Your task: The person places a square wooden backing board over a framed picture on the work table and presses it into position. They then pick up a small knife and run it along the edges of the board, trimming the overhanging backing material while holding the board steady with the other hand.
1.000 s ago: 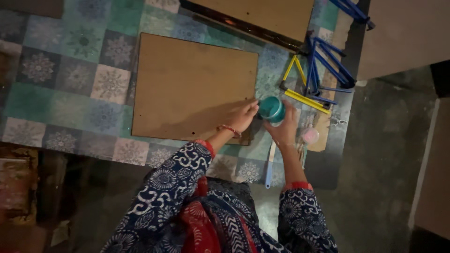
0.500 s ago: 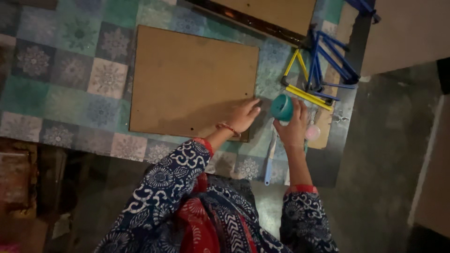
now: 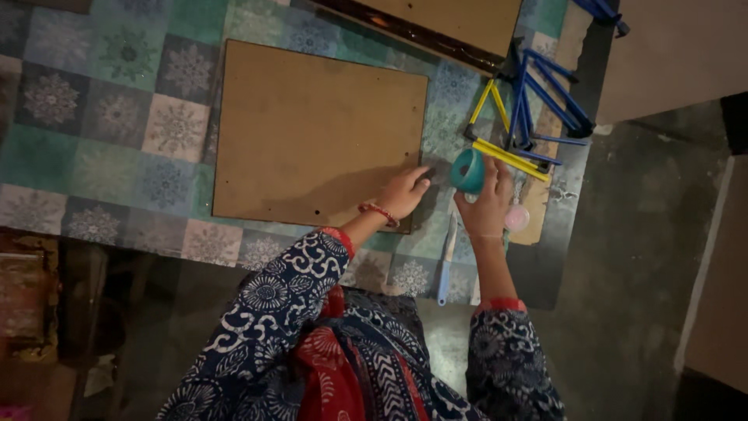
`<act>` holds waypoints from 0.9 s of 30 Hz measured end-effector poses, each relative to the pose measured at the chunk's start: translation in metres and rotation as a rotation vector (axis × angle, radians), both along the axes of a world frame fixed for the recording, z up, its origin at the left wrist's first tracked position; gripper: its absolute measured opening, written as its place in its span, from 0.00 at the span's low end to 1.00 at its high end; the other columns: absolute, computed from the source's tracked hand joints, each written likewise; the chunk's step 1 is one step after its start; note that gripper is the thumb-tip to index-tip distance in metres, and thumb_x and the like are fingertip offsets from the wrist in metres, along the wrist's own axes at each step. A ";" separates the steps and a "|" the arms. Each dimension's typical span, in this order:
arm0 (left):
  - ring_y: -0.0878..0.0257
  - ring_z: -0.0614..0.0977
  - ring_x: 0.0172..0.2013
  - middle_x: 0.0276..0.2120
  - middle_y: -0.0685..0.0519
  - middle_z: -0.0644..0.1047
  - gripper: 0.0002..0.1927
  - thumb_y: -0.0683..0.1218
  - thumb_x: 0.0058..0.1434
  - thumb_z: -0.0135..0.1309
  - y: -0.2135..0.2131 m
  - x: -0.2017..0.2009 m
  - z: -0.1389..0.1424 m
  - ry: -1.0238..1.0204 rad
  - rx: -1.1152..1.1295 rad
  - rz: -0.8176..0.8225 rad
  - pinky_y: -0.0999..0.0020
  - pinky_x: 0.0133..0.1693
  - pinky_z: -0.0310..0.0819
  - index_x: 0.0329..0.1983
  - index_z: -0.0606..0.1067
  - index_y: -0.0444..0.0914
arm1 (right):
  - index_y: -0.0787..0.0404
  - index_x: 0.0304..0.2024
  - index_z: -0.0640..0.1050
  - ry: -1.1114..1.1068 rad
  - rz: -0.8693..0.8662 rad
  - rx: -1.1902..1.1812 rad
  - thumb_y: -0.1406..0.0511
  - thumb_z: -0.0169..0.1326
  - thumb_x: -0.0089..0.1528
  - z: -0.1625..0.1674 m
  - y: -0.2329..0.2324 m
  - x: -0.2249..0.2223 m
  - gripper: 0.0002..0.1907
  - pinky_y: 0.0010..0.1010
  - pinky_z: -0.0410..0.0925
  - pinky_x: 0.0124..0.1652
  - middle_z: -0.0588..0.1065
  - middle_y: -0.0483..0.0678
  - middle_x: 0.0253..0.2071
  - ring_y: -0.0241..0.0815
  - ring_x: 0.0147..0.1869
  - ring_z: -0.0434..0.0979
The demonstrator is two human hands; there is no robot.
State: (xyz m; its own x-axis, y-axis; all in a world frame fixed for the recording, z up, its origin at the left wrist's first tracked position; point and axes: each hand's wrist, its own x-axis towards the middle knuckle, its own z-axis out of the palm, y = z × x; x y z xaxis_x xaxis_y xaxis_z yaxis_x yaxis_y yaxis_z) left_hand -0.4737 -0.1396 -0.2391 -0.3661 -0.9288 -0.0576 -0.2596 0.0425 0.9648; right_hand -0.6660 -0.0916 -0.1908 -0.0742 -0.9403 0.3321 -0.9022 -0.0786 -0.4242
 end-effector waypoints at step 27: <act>0.41 0.80 0.52 0.52 0.39 0.80 0.20 0.39 0.65 0.52 -0.009 0.012 0.004 0.022 -0.166 0.170 0.53 0.53 0.76 0.61 0.75 0.39 | 0.60 0.72 0.64 -0.063 -0.050 -0.033 0.68 0.69 0.52 -0.014 -0.004 -0.001 0.46 0.51 0.63 0.67 0.63 0.63 0.68 0.68 0.73 0.63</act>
State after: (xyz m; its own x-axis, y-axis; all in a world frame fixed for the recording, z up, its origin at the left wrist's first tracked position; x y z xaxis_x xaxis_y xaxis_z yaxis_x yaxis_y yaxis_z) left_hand -0.4622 -0.1489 -0.2353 -0.2035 -0.9732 0.1076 -0.2553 0.1588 0.9537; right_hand -0.6668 -0.0953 -0.2052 -0.1430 -0.9234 0.3562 -0.8768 -0.0488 -0.4785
